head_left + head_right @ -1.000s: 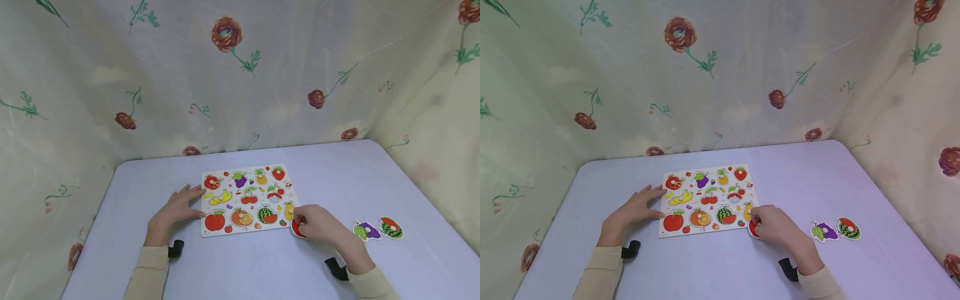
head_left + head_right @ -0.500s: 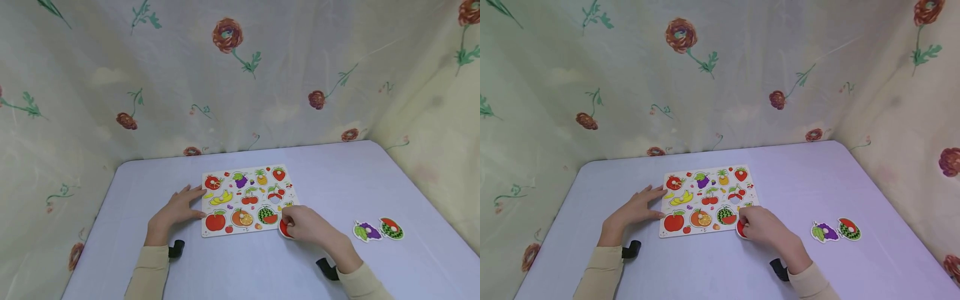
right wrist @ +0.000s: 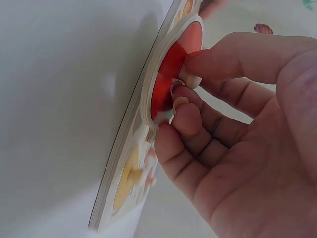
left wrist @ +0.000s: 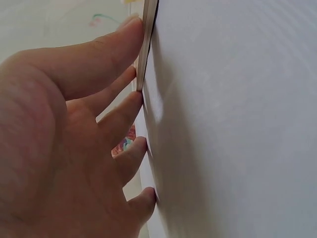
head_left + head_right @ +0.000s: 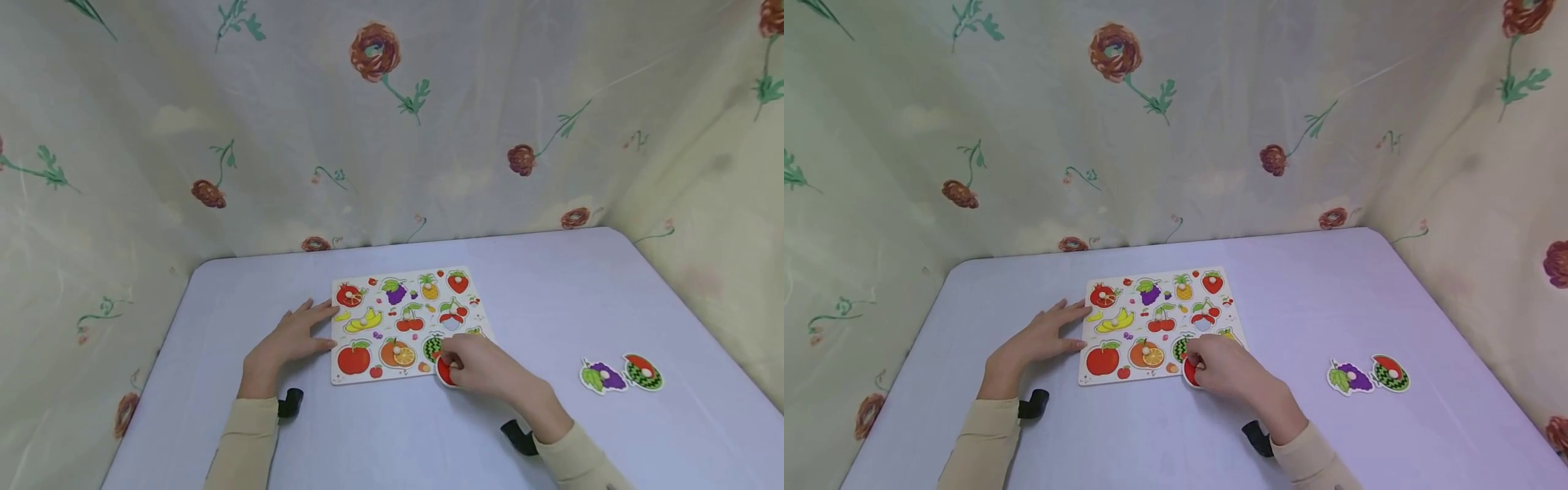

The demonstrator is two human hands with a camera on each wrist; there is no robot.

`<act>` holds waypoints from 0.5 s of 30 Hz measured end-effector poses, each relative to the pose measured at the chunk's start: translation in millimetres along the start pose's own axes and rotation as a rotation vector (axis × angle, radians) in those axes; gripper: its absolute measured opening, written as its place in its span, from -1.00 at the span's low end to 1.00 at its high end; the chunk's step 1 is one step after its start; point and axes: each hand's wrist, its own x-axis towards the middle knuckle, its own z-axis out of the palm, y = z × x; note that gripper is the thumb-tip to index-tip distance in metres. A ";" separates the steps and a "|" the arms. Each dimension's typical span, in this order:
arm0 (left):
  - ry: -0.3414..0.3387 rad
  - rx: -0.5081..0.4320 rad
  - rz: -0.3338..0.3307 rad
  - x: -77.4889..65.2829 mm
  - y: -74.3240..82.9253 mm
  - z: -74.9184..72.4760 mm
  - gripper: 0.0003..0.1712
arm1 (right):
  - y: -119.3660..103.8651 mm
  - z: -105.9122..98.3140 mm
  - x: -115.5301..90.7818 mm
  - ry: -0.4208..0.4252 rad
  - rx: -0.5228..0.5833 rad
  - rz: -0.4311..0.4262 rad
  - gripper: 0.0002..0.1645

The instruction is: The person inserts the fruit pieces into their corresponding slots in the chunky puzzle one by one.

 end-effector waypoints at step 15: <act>0.003 0.026 -0.028 4.4 3.2 -1.8 -0.04 | -21.0 10.4 16.1 -0.035 -0.002 -0.087 -0.78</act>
